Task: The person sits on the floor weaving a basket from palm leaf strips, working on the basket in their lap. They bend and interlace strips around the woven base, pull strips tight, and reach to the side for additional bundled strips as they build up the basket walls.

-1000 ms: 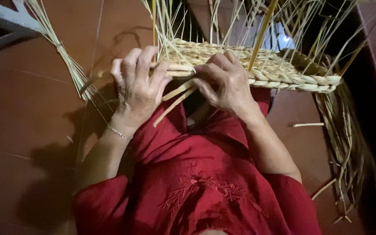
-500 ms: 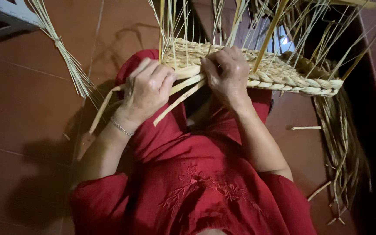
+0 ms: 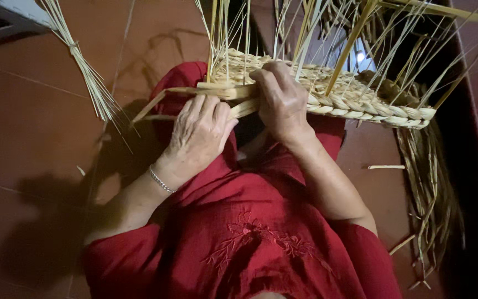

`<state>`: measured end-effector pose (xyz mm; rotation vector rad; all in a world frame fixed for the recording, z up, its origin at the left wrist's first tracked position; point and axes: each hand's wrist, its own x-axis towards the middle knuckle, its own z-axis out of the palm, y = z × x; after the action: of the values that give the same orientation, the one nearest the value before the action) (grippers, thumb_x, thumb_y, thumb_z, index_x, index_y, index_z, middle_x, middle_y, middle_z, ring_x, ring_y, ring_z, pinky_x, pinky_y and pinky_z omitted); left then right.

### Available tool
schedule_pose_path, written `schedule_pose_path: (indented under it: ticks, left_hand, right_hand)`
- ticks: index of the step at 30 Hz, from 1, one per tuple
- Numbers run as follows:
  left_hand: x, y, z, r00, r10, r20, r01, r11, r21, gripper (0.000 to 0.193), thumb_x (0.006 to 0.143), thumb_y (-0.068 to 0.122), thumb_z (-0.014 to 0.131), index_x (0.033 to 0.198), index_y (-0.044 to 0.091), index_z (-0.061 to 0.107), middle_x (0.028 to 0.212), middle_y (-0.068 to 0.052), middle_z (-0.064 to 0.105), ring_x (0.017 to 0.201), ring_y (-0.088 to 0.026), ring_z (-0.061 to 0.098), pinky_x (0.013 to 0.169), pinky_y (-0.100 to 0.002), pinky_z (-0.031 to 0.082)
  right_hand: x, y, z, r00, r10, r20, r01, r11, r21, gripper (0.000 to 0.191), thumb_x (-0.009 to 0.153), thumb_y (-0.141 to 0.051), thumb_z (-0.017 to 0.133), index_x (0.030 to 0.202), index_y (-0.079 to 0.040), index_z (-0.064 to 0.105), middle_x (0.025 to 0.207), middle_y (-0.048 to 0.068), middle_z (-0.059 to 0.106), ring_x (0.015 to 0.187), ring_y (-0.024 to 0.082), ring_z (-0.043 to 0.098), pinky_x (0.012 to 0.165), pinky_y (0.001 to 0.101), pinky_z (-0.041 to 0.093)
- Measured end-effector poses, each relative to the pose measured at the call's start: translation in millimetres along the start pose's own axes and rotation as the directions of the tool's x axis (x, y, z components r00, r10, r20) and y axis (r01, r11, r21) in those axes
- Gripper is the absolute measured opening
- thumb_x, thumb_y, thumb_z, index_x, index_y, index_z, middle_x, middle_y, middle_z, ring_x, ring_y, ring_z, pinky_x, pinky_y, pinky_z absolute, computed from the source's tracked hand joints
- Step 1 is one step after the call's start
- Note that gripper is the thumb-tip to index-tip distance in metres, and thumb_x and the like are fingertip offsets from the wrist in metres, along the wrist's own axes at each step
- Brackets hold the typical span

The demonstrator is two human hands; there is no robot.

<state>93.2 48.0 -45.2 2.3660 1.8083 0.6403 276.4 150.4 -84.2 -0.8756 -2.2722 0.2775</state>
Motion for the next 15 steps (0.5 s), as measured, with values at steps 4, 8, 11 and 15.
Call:
schedule_pose_path:
  ticks: [4, 8, 11, 15]
  left_hand:
    - [-3.4, -0.4, -9.9, 1.0, -0.001, 0.024, 0.001, 1.0, -0.009, 0.02, 0.097, 0.019, 0.071, 0.107, 0.003, 0.062, 0.098, -0.013, 0.06, 0.093, -0.029, 0.059, 0.078, -0.04, 0.046]
    - [6.5, -3.8, -28.4, 0.996, 0.042, -0.076, -0.027, 0.982, 0.188, 0.014, 0.096, 0.013, 0.068, 0.109, 0.009, 0.066, 0.093, -0.007, 0.058, 0.092, -0.026, 0.057, 0.082, -0.042, 0.043]
    - [27.8, -3.8, -34.6, 0.984, 0.081, -0.156, -0.044, 0.972, 0.231, 0.012, 0.098, 0.015, 0.068, 0.109, 0.01, 0.066, 0.093, -0.006, 0.057, 0.093, -0.026, 0.056, 0.087, -0.046, 0.041]
    - [43.7, 2.3, -28.1, 0.845, 0.205, -0.494, 0.0, 0.923, 0.384, 0.014, 0.096, 0.017, 0.068, 0.109, 0.013, 0.067, 0.103, -0.005, 0.06, 0.1, -0.022, 0.056, 0.093, -0.047, 0.038]
  right_hand:
    - [9.8, -1.6, -13.9, 0.995, 0.075, 0.069, -0.089, 0.968, 0.233, 0.02, 0.096, 0.003, 0.076, 0.114, -0.005, 0.07, 0.098, 0.008, 0.07, 0.088, 0.023, 0.073, 0.072, 0.0346, 0.058]
    - [19.1, -1.0, -36.5, 0.961, 0.086, 0.264, -0.187, 0.904, 0.385, 0.021, 0.097, -0.005, 0.077, 0.116, -0.003, 0.07, 0.102, 0.011, 0.072, 0.09, 0.025, 0.073, 0.074, 0.0335, 0.059]
    - [21.6, 0.0, -41.1, 0.974, -0.045, 0.223, -0.037, 0.935, 0.352, 0.03, 0.09, -0.008, 0.082, 0.115, 0.0, 0.069, 0.104, 0.014, 0.07, 0.096, 0.031, 0.069, 0.081, 0.0395, 0.055]
    - [16.8, 1.2, -27.3, 0.974, 0.073, 0.215, -0.134, 0.95, 0.283, 0.02, 0.09, -0.007, 0.081, 0.106, -0.002, 0.071, 0.094, 0.012, 0.07, 0.087, 0.029, 0.069, 0.077, 0.0389, 0.054]
